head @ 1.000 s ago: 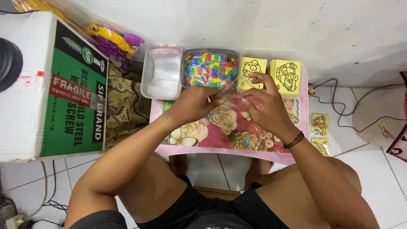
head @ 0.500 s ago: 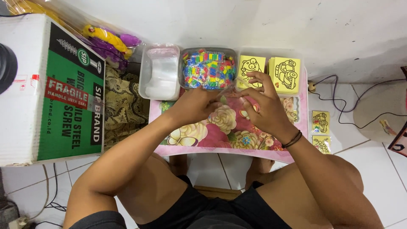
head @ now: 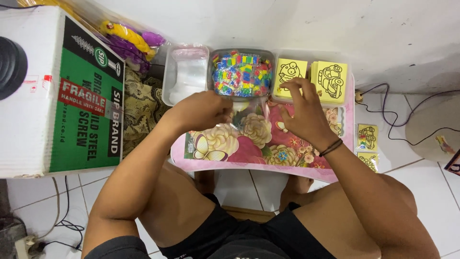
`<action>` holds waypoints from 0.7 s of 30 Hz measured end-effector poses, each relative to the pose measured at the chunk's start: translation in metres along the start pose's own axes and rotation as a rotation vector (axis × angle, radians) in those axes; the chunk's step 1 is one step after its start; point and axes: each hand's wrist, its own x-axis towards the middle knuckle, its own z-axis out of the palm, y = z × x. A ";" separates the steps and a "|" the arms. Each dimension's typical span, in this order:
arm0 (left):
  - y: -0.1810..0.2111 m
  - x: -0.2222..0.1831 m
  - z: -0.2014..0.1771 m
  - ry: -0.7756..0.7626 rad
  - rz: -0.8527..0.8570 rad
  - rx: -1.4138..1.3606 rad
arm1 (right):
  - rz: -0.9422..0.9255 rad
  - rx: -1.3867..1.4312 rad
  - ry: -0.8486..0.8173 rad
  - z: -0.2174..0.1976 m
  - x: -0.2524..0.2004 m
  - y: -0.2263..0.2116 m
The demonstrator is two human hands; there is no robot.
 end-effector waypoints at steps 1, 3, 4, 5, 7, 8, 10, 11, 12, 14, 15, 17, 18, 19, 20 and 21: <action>0.003 -0.002 -0.002 -0.001 -0.001 -0.003 | 0.000 0.001 -0.003 0.007 0.001 0.007; 0.009 -0.007 -0.007 -0.137 0.007 -0.037 | -0.077 -0.209 -0.140 0.020 0.002 0.019; 0.004 -0.006 -0.002 -0.137 0.005 -0.038 | -0.079 -0.208 -0.141 0.024 0.001 0.019; -0.001 -0.004 0.002 -0.177 -0.003 -0.033 | -0.123 -0.309 -0.165 0.028 0.001 0.019; -0.012 -0.001 0.010 -0.217 -0.013 -0.029 | -0.170 -0.408 -0.190 0.032 0.002 0.018; -0.016 -0.001 0.014 -0.248 -0.021 -0.015 | -0.147 -0.448 -0.215 0.032 0.002 0.017; -0.019 -0.003 0.017 -0.277 -0.030 -0.002 | -0.125 -0.487 -0.240 0.035 0.003 0.021; -0.016 -0.005 0.015 -0.297 -0.041 -0.014 | -0.060 -0.489 -0.272 0.036 0.005 0.026; -0.014 -0.007 0.012 -0.318 -0.051 -0.024 | 0.007 -0.489 -0.301 0.038 0.005 0.031; -0.017 -0.007 0.015 -0.330 -0.054 -0.010 | 0.072 -0.444 -0.311 0.032 0.009 0.048; -0.019 -0.007 0.016 -0.342 -0.057 0.003 | 0.136 -0.399 -0.321 0.030 0.010 0.056; -0.021 -0.006 0.018 -0.352 -0.059 0.013 | 0.201 -0.380 -0.326 0.020 0.015 0.071; -0.022 -0.006 0.018 -0.361 -0.061 0.022 | 0.266 -0.360 -0.330 0.016 0.018 0.079; -0.022 -0.006 0.019 -0.361 -0.061 0.022 | 0.267 -0.361 -0.330 0.013 0.019 0.085; -0.022 -0.005 0.018 -0.362 -0.064 0.012 | 0.297 -0.351 -0.416 0.010 0.021 0.090; -0.022 -0.005 0.018 -0.363 -0.067 0.001 | 0.327 -0.342 -0.502 0.007 0.022 0.096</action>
